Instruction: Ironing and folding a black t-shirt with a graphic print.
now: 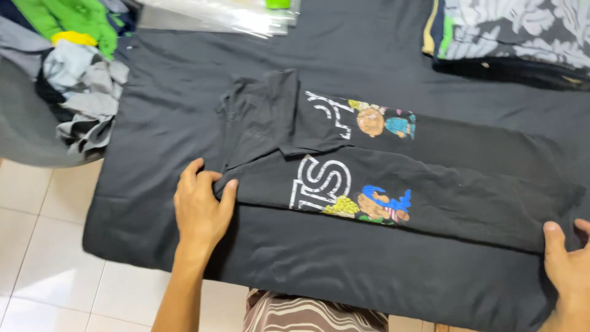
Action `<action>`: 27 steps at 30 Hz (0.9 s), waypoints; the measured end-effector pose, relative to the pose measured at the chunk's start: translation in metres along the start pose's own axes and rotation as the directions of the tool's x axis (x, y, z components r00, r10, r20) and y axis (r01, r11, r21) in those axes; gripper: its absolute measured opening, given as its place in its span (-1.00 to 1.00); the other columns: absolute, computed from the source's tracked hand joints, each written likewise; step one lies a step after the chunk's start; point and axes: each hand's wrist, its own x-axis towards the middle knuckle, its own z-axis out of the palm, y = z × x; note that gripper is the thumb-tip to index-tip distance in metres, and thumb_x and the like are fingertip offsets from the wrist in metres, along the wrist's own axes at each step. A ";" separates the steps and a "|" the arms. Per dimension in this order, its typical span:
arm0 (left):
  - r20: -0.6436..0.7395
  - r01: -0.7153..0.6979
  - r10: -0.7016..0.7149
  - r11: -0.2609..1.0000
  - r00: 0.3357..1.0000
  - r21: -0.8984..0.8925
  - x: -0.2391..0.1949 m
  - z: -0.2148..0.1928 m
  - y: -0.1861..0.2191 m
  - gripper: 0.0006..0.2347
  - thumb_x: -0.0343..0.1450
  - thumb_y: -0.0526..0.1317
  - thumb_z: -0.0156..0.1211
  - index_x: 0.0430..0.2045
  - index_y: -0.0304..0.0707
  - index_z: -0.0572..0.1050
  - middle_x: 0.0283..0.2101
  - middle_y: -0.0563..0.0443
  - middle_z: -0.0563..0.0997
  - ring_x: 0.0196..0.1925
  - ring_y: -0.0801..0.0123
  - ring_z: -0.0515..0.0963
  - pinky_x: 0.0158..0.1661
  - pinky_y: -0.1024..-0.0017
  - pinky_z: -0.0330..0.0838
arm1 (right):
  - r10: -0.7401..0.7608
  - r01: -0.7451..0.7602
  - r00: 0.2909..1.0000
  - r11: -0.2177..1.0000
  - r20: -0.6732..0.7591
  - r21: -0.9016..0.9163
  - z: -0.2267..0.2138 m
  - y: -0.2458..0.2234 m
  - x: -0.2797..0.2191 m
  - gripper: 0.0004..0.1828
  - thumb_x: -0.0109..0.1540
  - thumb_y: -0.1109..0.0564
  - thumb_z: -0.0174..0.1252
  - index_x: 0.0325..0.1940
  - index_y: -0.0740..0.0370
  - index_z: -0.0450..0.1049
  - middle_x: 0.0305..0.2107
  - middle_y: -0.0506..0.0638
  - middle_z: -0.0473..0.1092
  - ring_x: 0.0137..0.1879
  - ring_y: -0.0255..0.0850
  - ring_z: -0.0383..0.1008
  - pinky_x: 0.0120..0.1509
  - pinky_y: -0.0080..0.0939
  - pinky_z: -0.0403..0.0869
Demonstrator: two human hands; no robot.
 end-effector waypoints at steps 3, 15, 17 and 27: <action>-0.033 -0.025 0.026 0.999 0.999 0.026 0.024 0.006 0.015 -0.70 0.37 -0.11 0.36 -0.21 -0.38 0.53 0.12 -0.32 0.50 0.14 -0.17 0.50 0.06 0.02 0.37 | 0.022 -0.021 0.999 0.999 0.025 -0.046 0.013 0.008 0.008 -0.42 0.45 -0.09 0.22 0.31 0.47 0.33 0.14 0.46 0.38 0.27 0.27 0.39 0.42 0.13 0.36; 0.284 0.076 -0.086 0.996 0.955 0.045 0.187 0.103 0.081 -0.68 0.38 -0.04 0.24 -0.21 -0.38 0.52 -0.18 -0.42 0.63 -0.10 -0.29 0.62 -0.11 -0.09 0.47 | 0.003 -0.008 1.000 0.957 -0.019 -0.289 -0.033 -0.097 -0.007 -0.43 0.39 -0.17 0.26 0.23 0.36 0.43 0.13 0.39 0.37 0.30 0.35 0.35 0.36 0.27 0.36; 0.258 0.040 -0.058 0.997 0.964 0.073 0.195 0.102 0.086 -0.73 0.39 -0.10 0.20 -0.21 -0.36 0.52 -0.21 -0.42 0.64 -0.13 -0.30 0.63 -0.13 -0.10 0.48 | 0.022 -0.027 1.000 0.964 -0.020 -0.265 -0.037 -0.105 -0.006 -0.40 0.36 -0.18 0.27 0.23 0.37 0.42 0.16 0.41 0.37 0.33 0.37 0.33 0.35 0.28 0.35; 0.176 0.223 -0.146 0.777 0.973 -0.589 0.174 0.063 0.035 -0.70 0.47 -0.13 0.17 -0.06 -0.37 0.37 -0.26 -0.17 0.68 -0.33 0.13 0.73 -0.27 0.27 0.52 | 0.064 -0.051 0.997 0.961 0.040 -0.273 -0.046 -0.125 -0.002 -0.35 0.37 -0.23 0.28 0.31 0.32 0.44 0.19 0.40 0.33 0.33 0.39 0.29 0.30 0.32 0.34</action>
